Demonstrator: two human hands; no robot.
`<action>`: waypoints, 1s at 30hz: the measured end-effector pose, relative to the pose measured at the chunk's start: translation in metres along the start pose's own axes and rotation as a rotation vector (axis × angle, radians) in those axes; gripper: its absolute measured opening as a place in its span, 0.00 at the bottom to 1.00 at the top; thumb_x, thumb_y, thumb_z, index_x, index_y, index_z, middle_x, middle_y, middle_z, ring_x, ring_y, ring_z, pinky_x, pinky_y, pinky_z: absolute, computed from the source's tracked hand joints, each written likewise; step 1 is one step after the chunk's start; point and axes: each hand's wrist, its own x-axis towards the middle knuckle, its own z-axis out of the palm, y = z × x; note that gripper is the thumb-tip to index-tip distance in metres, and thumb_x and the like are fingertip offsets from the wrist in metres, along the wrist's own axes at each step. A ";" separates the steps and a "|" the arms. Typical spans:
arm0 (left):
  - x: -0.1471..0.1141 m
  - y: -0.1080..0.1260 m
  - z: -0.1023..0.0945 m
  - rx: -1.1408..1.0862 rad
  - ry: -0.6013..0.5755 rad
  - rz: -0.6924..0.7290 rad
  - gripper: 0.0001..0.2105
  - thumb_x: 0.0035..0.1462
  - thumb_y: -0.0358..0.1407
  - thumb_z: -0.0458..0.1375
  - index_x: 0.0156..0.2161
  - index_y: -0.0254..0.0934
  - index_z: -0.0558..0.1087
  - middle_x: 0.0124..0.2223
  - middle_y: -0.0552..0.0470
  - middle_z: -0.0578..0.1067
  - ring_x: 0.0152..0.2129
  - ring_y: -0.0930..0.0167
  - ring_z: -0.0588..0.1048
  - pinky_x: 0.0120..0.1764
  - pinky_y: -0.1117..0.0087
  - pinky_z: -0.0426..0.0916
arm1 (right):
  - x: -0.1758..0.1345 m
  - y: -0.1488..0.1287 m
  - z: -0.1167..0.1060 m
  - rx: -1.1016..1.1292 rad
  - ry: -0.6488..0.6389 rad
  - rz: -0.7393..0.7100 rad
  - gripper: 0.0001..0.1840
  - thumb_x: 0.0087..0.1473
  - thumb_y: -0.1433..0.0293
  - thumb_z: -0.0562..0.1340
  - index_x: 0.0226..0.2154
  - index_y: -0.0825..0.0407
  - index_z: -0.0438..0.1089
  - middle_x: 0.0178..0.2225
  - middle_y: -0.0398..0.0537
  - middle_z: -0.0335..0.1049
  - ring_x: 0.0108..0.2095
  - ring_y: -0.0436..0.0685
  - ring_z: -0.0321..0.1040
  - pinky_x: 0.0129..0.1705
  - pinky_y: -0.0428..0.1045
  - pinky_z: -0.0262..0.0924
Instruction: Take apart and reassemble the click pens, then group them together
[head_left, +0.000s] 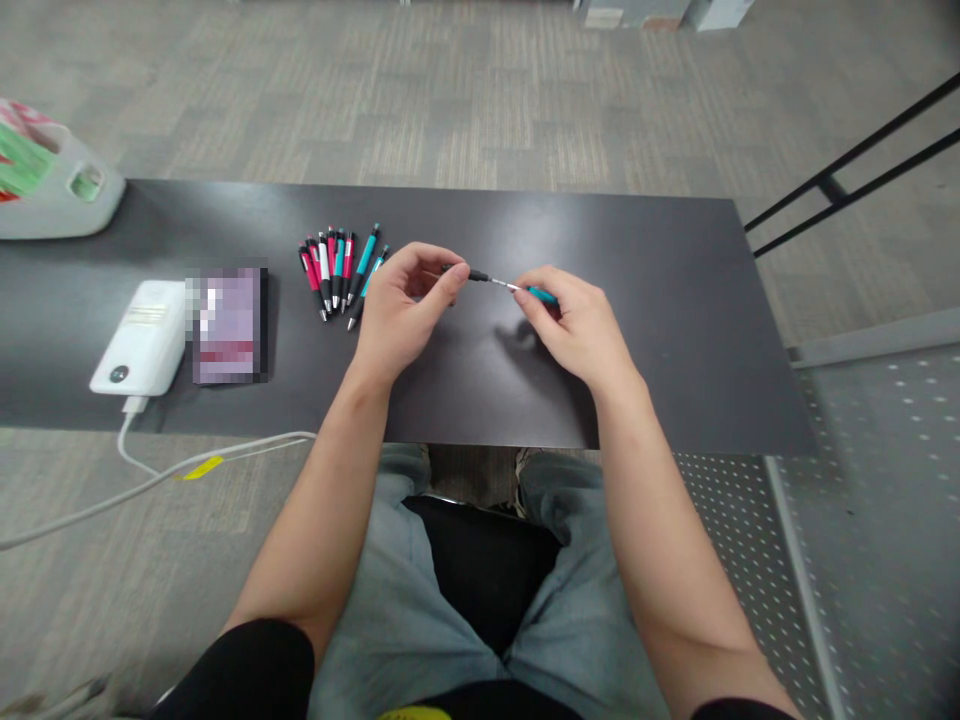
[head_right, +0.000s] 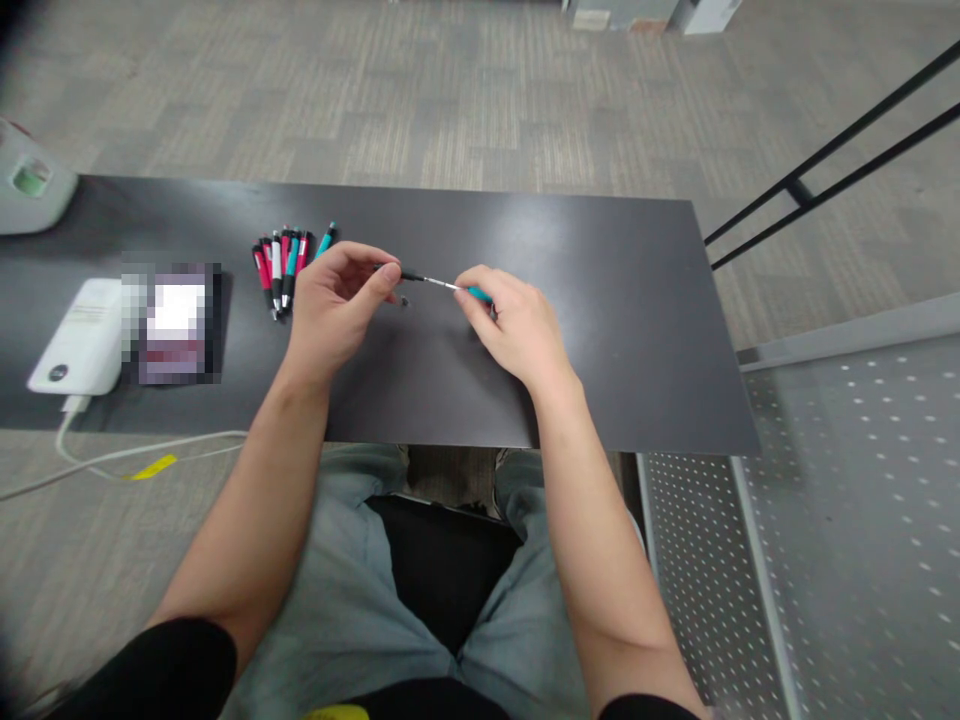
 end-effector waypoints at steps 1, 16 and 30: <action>0.000 -0.001 -0.001 0.007 0.009 0.004 0.13 0.63 0.48 0.68 0.41 0.40 0.77 0.36 0.54 0.79 0.26 0.73 0.76 0.31 0.72 0.70 | -0.001 0.002 -0.001 -0.017 0.013 0.017 0.14 0.73 0.58 0.54 0.46 0.46 0.72 0.42 0.48 0.75 0.42 0.61 0.71 0.46 0.54 0.61; -0.017 0.022 0.005 0.687 -0.143 -0.070 0.04 0.59 0.32 0.64 0.37 0.40 0.72 0.34 0.55 0.78 0.28 0.69 0.75 0.33 0.67 0.64 | -0.001 0.011 -0.002 -0.051 0.059 0.121 0.12 0.71 0.59 0.56 0.44 0.46 0.72 0.37 0.47 0.73 0.35 0.59 0.67 0.41 0.53 0.59; -0.015 0.013 -0.005 0.820 -0.306 0.022 0.23 0.54 0.51 0.72 0.49 0.41 0.74 0.48 0.47 0.76 0.44 0.58 0.74 0.47 0.59 0.65 | 0.002 0.011 0.001 -0.045 0.048 0.094 0.13 0.72 0.58 0.56 0.44 0.46 0.72 0.37 0.47 0.72 0.36 0.58 0.67 0.42 0.53 0.58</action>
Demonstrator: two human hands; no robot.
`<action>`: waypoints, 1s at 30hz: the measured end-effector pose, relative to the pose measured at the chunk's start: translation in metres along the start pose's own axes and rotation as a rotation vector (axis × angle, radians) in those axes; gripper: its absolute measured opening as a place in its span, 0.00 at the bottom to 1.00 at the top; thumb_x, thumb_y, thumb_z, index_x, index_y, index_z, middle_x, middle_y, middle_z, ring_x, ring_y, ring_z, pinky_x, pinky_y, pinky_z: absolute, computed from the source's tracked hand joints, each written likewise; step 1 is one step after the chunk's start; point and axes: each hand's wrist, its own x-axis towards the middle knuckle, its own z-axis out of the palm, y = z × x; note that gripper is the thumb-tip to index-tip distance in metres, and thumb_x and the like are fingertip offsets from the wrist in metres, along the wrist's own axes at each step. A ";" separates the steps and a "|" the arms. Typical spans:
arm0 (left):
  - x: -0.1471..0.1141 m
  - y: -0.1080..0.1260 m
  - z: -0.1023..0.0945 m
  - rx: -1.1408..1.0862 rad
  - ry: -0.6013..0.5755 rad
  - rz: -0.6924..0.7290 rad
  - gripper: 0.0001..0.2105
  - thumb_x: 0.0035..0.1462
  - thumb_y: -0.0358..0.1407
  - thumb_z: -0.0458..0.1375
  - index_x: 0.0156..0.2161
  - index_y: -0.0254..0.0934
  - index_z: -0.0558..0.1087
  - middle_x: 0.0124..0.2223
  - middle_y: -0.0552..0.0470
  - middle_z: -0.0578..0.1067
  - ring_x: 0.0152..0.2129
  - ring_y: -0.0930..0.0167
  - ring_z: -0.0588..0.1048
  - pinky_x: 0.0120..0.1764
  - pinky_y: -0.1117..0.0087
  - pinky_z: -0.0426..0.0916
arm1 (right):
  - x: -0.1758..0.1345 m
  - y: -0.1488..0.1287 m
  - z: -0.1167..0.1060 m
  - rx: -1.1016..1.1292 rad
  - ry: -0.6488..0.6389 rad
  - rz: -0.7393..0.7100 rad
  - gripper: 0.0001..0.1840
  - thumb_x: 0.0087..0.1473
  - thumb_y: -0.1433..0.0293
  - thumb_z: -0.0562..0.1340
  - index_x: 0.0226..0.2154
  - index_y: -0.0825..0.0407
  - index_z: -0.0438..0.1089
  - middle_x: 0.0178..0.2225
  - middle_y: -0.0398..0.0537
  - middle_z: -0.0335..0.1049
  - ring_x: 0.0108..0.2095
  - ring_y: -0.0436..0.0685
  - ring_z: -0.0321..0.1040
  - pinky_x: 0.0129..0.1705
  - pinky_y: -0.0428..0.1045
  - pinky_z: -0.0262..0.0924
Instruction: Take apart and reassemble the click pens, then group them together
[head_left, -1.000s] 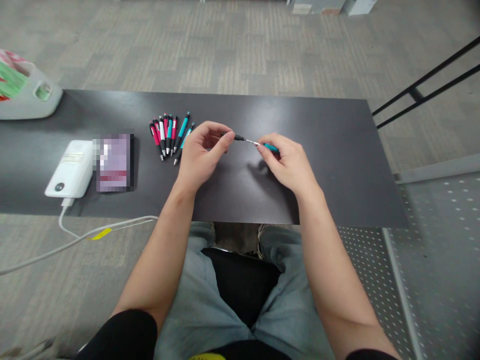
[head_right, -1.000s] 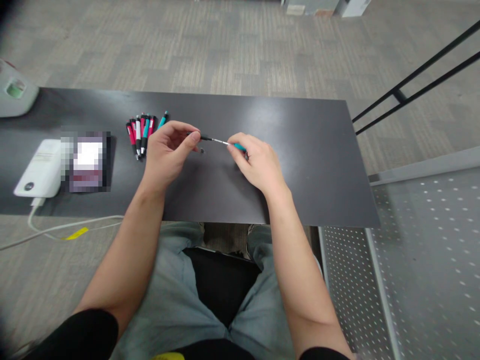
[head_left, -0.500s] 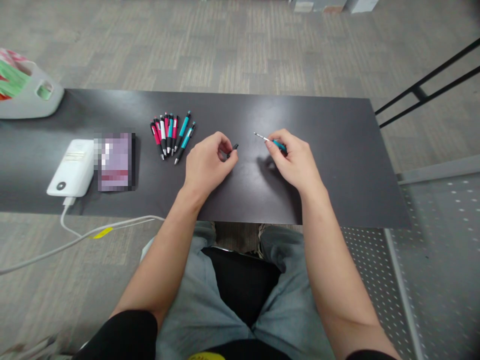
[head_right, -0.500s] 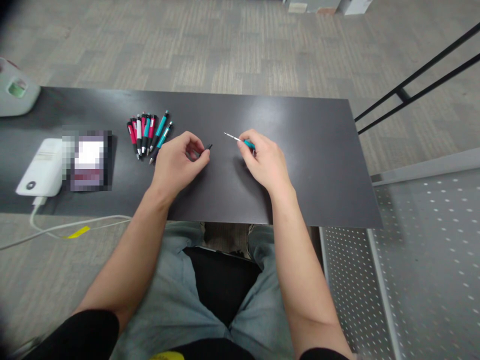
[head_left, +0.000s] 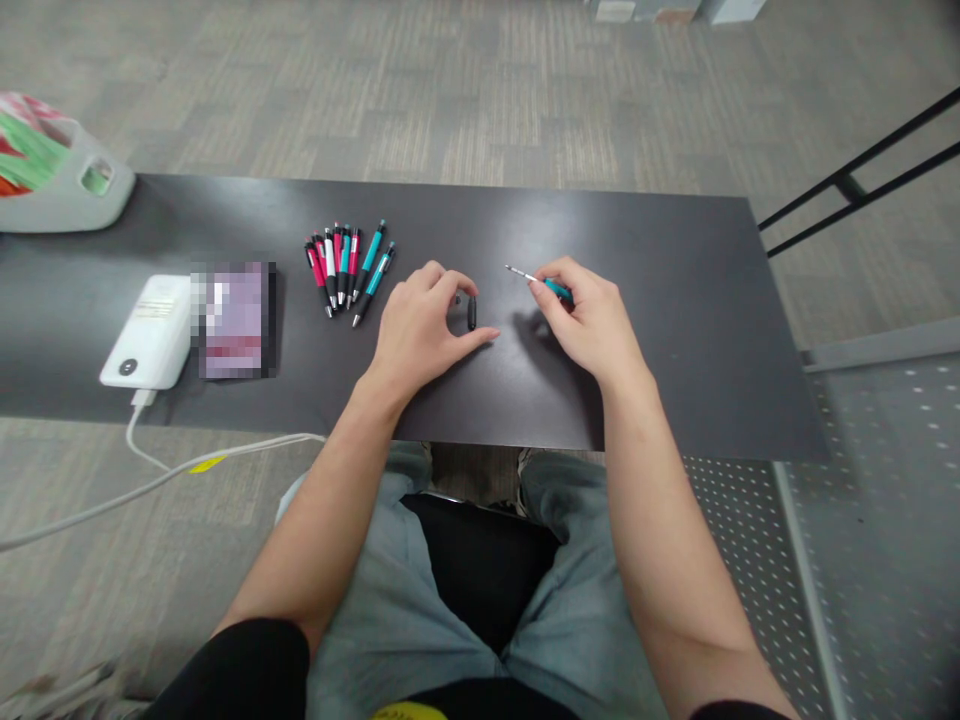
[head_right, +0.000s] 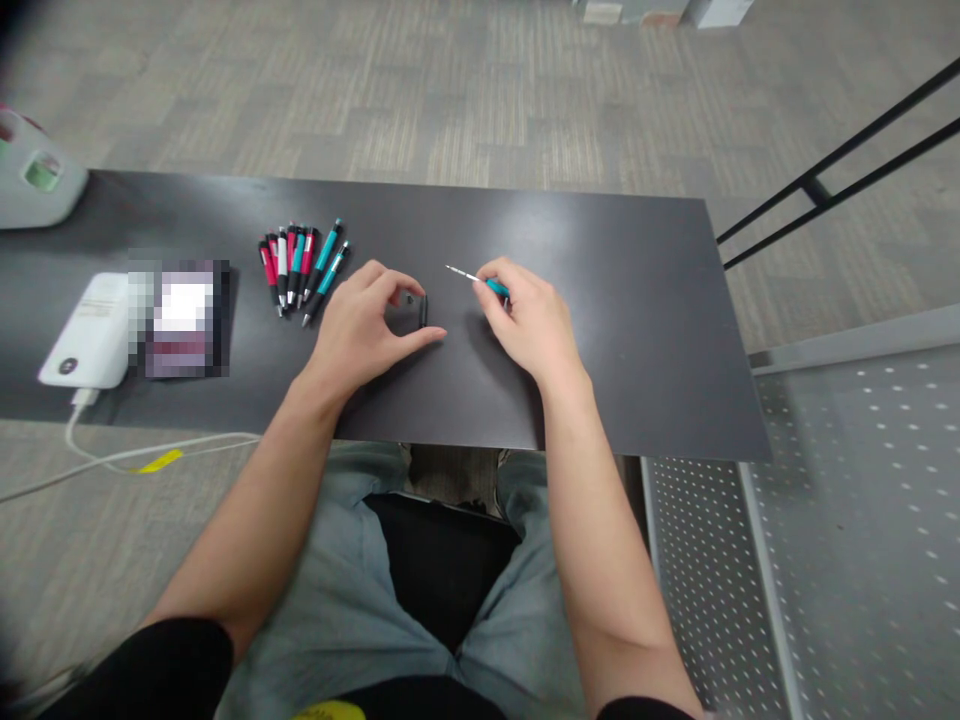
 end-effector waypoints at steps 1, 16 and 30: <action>0.001 -0.004 -0.004 0.003 0.000 0.040 0.26 0.52 0.51 0.73 0.51 0.42 0.74 0.53 0.46 0.75 0.48 0.56 0.73 0.51 0.57 0.64 | 0.000 0.000 0.000 -0.001 0.001 0.001 0.13 0.72 0.58 0.56 0.44 0.46 0.72 0.38 0.47 0.72 0.36 0.59 0.67 0.42 0.53 0.58; 0.010 -0.020 0.004 -0.071 -0.106 0.061 0.17 0.64 0.39 0.66 0.56 0.46 0.73 0.57 0.47 0.78 0.57 0.54 0.71 0.58 0.51 0.52 | 0.001 -0.009 -0.005 0.027 -0.071 0.032 0.13 0.71 0.59 0.57 0.44 0.44 0.75 0.44 0.49 0.77 0.45 0.64 0.72 0.49 0.56 0.63; 0.018 0.011 0.006 -0.230 0.017 0.080 0.05 0.69 0.39 0.60 0.43 0.44 0.78 0.45 0.52 0.80 0.45 0.62 0.75 0.54 0.59 0.62 | -0.005 -0.011 -0.010 0.045 -0.155 -0.019 0.12 0.70 0.59 0.58 0.44 0.45 0.76 0.42 0.50 0.77 0.43 0.63 0.72 0.48 0.56 0.64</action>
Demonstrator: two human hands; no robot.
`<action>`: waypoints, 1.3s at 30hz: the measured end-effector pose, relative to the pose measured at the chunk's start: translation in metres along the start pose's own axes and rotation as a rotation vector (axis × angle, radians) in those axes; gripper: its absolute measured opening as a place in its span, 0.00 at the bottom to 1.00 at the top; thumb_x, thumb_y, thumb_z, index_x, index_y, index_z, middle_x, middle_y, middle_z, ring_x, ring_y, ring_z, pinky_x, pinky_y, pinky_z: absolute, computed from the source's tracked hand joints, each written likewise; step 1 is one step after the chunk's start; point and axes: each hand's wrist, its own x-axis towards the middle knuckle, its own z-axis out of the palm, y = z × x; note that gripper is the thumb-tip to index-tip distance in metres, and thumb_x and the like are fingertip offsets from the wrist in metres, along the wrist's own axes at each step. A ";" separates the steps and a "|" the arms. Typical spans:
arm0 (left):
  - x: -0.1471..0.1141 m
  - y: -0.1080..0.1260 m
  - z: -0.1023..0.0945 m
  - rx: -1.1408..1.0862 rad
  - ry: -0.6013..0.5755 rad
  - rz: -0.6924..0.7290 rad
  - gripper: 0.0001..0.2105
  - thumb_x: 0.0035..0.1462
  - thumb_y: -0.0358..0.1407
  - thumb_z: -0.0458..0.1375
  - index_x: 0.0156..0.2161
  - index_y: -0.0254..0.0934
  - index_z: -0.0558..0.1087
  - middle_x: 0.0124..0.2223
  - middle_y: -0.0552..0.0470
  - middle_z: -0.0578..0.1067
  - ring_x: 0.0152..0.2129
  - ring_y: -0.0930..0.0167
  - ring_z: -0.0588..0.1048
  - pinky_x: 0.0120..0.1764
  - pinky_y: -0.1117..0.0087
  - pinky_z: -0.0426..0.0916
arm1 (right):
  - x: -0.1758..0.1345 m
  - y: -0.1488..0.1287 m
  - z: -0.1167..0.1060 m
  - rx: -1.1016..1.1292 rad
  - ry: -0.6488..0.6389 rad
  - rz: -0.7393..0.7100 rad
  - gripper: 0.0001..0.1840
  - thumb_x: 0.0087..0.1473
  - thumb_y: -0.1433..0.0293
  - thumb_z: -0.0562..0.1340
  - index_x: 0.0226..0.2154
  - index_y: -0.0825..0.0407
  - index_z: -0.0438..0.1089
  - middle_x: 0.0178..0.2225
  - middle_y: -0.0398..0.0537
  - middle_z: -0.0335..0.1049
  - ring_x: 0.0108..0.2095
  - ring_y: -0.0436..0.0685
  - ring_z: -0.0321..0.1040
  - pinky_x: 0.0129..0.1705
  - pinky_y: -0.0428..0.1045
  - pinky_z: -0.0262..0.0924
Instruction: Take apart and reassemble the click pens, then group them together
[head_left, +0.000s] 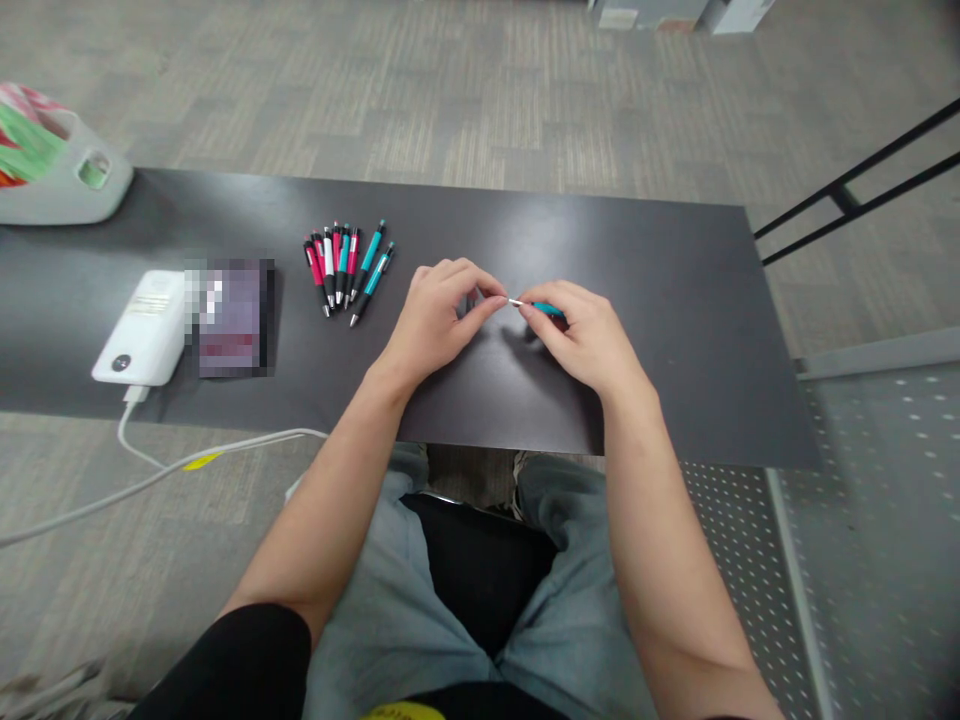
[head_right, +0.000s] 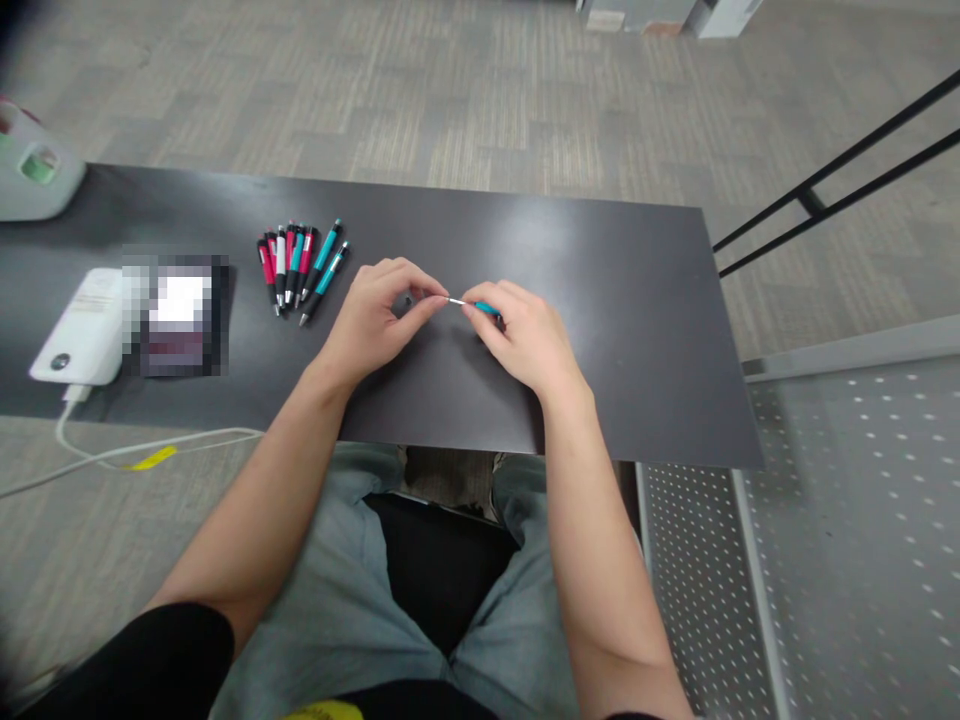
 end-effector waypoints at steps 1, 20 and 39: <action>0.000 0.000 0.000 0.003 0.006 -0.020 0.05 0.68 0.38 0.60 0.43 0.44 0.78 0.44 0.52 0.80 0.44 0.62 0.76 0.53 0.58 0.63 | -0.001 0.001 -0.001 -0.011 0.003 0.011 0.12 0.70 0.59 0.57 0.44 0.44 0.76 0.42 0.50 0.77 0.43 0.64 0.71 0.48 0.56 0.64; 0.014 -0.017 -0.001 0.188 -0.115 0.044 0.08 0.68 0.32 0.56 0.43 0.45 0.77 0.47 0.49 0.81 0.48 0.57 0.73 0.56 0.48 0.55 | -0.007 0.020 -0.014 -0.067 0.076 0.062 0.14 0.70 0.58 0.57 0.44 0.45 0.76 0.41 0.50 0.77 0.41 0.63 0.72 0.46 0.56 0.64; 0.009 -0.015 0.003 0.211 -0.104 0.085 0.10 0.63 0.31 0.60 0.48 0.46 0.77 0.49 0.51 0.81 0.51 0.56 0.72 0.57 0.45 0.51 | -0.006 0.022 -0.011 -0.043 0.050 0.068 0.15 0.69 0.56 0.58 0.44 0.44 0.77 0.42 0.51 0.78 0.40 0.64 0.72 0.46 0.58 0.64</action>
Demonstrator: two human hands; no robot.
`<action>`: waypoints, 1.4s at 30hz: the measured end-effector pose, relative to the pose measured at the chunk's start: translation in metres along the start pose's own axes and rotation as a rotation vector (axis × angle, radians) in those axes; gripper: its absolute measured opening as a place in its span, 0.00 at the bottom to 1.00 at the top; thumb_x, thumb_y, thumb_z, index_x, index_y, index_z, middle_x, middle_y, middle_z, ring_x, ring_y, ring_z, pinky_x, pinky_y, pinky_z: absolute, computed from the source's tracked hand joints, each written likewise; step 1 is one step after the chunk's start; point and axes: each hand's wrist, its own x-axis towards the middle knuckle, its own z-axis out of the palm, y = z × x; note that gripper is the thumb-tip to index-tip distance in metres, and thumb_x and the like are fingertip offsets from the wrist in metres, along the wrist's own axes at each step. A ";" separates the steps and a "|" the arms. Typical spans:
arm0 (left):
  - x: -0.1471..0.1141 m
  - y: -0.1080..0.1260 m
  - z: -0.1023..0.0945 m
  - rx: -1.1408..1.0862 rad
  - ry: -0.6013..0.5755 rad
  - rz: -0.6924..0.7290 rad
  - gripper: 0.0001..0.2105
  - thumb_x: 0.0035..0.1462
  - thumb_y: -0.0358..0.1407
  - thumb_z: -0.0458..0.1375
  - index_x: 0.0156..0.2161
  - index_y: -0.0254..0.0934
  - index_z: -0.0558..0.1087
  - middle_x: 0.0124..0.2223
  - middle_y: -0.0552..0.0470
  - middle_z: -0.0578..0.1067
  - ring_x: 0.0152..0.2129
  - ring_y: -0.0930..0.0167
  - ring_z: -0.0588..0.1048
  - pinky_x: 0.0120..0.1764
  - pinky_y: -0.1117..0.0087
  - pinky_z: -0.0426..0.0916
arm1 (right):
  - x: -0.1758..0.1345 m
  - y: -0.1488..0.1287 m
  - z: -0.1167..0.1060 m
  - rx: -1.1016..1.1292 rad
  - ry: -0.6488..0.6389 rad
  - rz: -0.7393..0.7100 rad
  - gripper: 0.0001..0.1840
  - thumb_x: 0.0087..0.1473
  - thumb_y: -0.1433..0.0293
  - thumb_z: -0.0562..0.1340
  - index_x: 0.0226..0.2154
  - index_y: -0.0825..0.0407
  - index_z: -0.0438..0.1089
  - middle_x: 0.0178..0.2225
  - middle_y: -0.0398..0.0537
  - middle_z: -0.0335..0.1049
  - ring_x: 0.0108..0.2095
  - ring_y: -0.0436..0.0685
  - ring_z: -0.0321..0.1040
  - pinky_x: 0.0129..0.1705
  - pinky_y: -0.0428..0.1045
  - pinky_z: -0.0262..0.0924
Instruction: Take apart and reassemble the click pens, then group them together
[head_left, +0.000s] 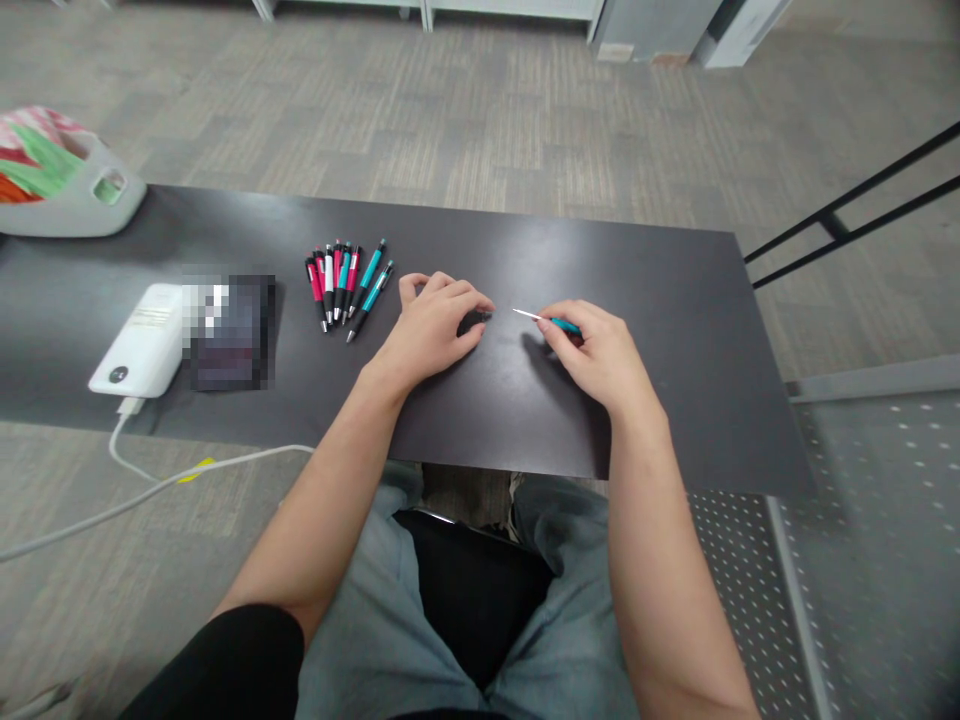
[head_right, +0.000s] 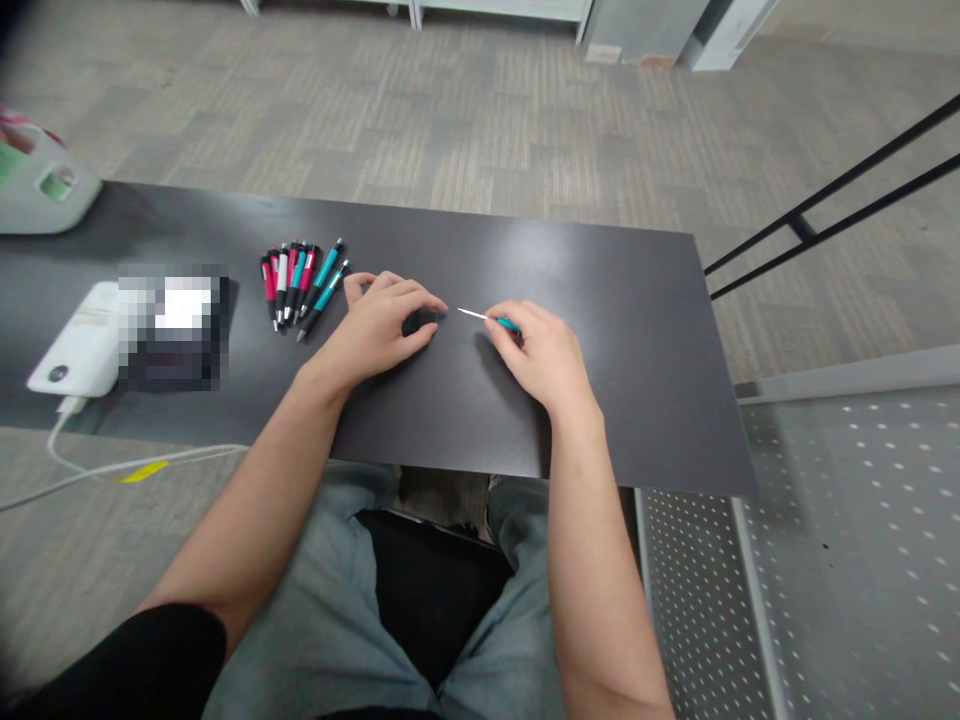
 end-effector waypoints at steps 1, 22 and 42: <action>0.000 0.000 0.000 0.001 -0.004 -0.005 0.10 0.63 0.31 0.60 0.47 0.45 0.77 0.49 0.51 0.81 0.51 0.56 0.72 0.57 0.45 0.52 | 0.000 0.000 0.000 0.000 -0.003 -0.001 0.14 0.69 0.56 0.58 0.44 0.44 0.77 0.42 0.51 0.78 0.40 0.64 0.72 0.46 0.58 0.64; -0.009 0.013 -0.006 -0.113 0.149 0.007 0.05 0.69 0.40 0.61 0.43 0.44 0.78 0.45 0.54 0.81 0.46 0.63 0.76 0.57 0.54 0.52 | 0.003 -0.012 0.006 0.048 -0.064 -0.103 0.15 0.71 0.58 0.57 0.47 0.45 0.77 0.42 0.49 0.78 0.42 0.62 0.73 0.48 0.56 0.65; -0.021 0.015 -0.011 0.123 0.281 -0.149 0.08 0.66 0.34 0.58 0.33 0.40 0.73 0.35 0.53 0.80 0.36 0.64 0.78 0.48 0.57 0.60 | 0.003 -0.001 -0.001 -0.064 0.061 0.093 0.13 0.67 0.61 0.59 0.48 0.46 0.76 0.46 0.51 0.79 0.43 0.65 0.74 0.48 0.58 0.66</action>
